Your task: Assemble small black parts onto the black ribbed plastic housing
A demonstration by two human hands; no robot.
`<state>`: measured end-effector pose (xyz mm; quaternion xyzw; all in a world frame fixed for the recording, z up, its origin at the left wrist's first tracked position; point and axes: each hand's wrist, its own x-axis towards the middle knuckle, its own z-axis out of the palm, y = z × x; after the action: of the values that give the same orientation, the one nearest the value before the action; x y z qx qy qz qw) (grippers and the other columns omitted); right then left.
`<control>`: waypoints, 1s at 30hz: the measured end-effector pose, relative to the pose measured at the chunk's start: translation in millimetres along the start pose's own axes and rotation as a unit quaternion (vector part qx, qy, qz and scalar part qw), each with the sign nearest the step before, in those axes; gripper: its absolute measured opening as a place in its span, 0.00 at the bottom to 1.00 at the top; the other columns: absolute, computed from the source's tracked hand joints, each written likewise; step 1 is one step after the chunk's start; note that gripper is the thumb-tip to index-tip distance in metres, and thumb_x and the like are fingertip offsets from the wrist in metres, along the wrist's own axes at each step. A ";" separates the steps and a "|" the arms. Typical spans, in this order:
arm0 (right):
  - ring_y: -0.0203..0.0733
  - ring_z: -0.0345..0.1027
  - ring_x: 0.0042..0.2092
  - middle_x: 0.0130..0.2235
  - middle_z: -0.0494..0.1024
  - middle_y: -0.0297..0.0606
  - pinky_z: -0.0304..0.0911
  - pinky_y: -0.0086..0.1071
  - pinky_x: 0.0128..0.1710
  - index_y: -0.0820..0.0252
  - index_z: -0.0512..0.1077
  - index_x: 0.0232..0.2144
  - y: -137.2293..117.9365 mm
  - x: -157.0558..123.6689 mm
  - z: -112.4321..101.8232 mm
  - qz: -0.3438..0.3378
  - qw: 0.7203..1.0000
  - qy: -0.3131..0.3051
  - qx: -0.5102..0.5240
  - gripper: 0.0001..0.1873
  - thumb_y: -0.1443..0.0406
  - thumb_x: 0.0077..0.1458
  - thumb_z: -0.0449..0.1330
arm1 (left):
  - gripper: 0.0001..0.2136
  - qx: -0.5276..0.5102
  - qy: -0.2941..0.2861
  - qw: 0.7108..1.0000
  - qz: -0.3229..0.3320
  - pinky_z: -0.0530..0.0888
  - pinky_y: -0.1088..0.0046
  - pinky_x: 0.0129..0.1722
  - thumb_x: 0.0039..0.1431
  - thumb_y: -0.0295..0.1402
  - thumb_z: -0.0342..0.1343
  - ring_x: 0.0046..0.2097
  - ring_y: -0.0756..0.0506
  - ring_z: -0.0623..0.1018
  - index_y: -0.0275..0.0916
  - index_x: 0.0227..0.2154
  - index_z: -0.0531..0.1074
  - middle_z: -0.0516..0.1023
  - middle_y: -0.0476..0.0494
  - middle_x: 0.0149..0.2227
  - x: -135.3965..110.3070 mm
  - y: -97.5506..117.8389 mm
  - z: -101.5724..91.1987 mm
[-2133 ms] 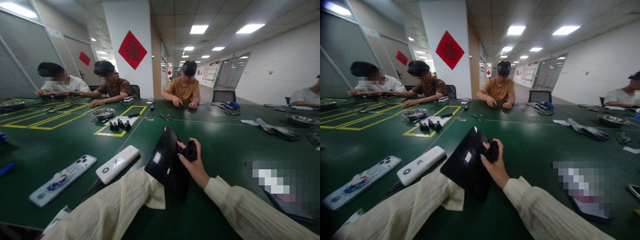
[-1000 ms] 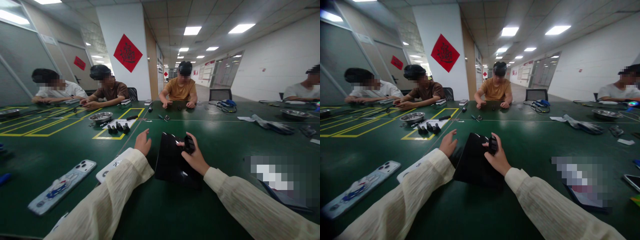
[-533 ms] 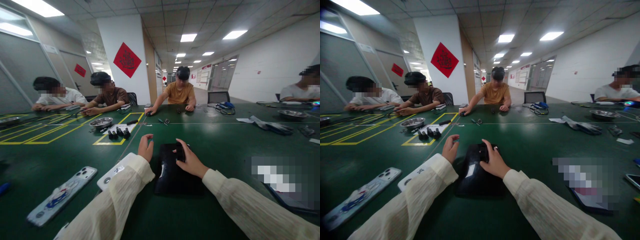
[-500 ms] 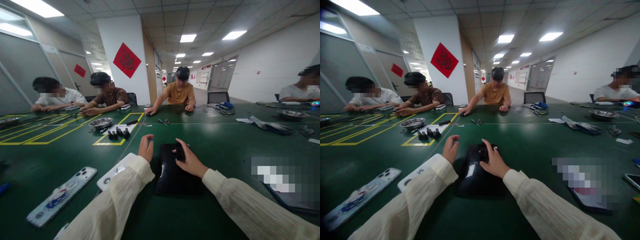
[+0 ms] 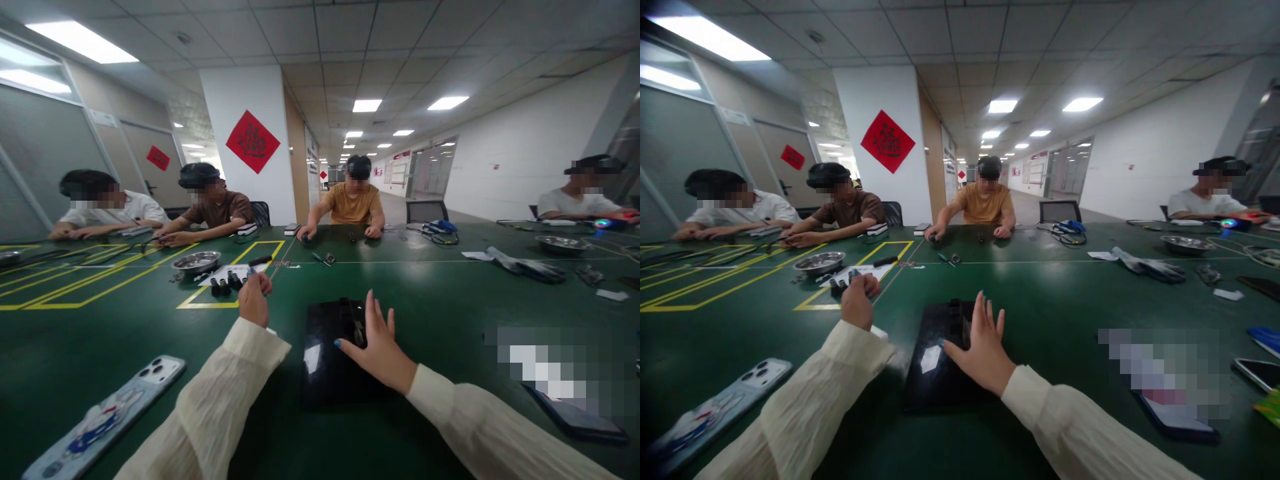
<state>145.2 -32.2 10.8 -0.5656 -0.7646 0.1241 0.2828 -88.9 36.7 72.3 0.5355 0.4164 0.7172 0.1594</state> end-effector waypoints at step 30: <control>0.62 0.36 0.63 0.61 0.49 0.63 0.29 0.57 0.58 0.75 0.54 0.59 -78.6 -11.4 51.1 -0.124 0.984 -0.079 -0.104 0.37 0.50 0.57 0.44 | 0.19 -0.040 0.000 0.991 -0.131 0.56 0.79 0.16 0.56 0.38 0.39 0.16 0.54 0.53 0.41 0.11 0.46 0.46 0.55 0.13 -26.1 -6.7 16.2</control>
<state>55.7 -62.1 6.1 -0.4809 -0.8576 0.0522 0.1746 -66.0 30.0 51.9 0.4699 0.4541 0.7059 0.2732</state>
